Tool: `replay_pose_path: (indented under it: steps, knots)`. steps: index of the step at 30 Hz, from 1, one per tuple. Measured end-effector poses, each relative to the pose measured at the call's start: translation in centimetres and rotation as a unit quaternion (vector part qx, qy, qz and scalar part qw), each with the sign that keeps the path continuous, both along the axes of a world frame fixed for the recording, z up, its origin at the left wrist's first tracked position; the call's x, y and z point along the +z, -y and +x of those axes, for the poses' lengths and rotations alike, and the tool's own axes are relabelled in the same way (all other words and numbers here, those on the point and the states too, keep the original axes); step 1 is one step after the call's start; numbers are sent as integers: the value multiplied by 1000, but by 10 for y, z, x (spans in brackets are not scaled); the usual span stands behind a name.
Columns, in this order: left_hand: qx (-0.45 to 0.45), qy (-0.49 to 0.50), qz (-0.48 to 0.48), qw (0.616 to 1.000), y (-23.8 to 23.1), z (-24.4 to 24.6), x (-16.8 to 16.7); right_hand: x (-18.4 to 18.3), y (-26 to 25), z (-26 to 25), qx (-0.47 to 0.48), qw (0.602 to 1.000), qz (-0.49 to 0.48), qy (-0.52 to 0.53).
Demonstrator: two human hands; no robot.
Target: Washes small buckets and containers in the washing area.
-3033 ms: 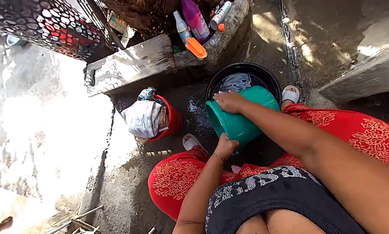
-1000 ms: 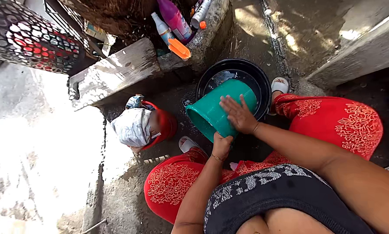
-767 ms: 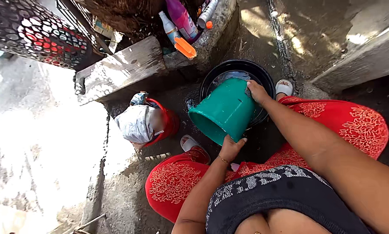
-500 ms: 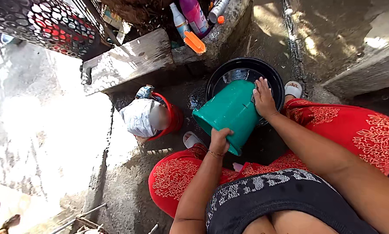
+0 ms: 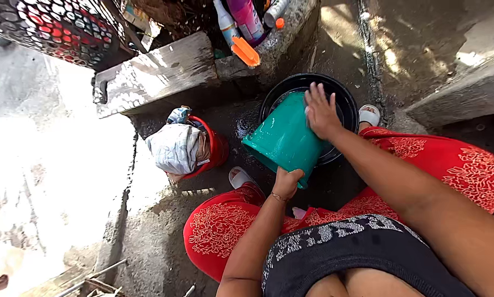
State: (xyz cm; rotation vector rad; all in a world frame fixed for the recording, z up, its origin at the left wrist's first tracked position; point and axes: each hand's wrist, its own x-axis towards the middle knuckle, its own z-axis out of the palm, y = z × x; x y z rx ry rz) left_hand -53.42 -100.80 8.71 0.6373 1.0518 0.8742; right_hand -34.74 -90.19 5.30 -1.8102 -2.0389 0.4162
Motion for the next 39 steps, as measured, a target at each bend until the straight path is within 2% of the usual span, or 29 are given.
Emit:
replay_pose_path:
  steps: [4,6,8,11,13,14,15,18,21,23,25,27,29,31,35,37,39]
  knots:
    - [-35,-2,37,999,1,1,-11,24,58,-61,218,975,39,-30]
    - [-43,-21,25,999,4,2,-11,18,54,-50,227,972,61,-22]
    - [-51,-36,7,998,6,4,-8,4,30,-15,138,988,74,7]
    - [-88,-60,6,994,7,8,-1,-1,-2,36,-31,999,-25,10]
    - [-107,-67,16,992,7,14,1,1,-6,47,-108,991,-77,3]
    - [-114,-69,22,991,8,14,1,4,-1,43,-117,990,-73,6]
    - [-122,-72,28,989,7,14,2,8,8,31,-96,994,-48,12]
    - [-145,-89,56,984,-1,10,1,22,60,-24,75,996,48,-7]
    - [-143,-88,53,984,-1,9,0,18,66,-25,172,982,81,-21]
    - [-134,-89,36,986,1,7,3,7,41,7,134,988,73,17]
    - [-159,-99,45,981,5,5,3,-1,17,51,31,999,-10,37]
    - [-245,-136,92,955,2,2,6,-6,5,85,-70,987,-145,18]
    - [-329,-178,135,917,0,0,8,-22,15,94,-140,966,-213,-45]
    - [-355,-203,148,901,-6,-1,11,-25,31,68,-148,971,-162,-96]
    - [-400,-248,142,871,-15,-1,11,-10,70,-2,-48,990,-14,-129]
    - [-390,-255,146,873,-18,-1,10,-4,86,-23,5,982,64,-176]
    - [-357,-253,152,886,-21,-4,12,1,99,-31,65,969,85,-222]
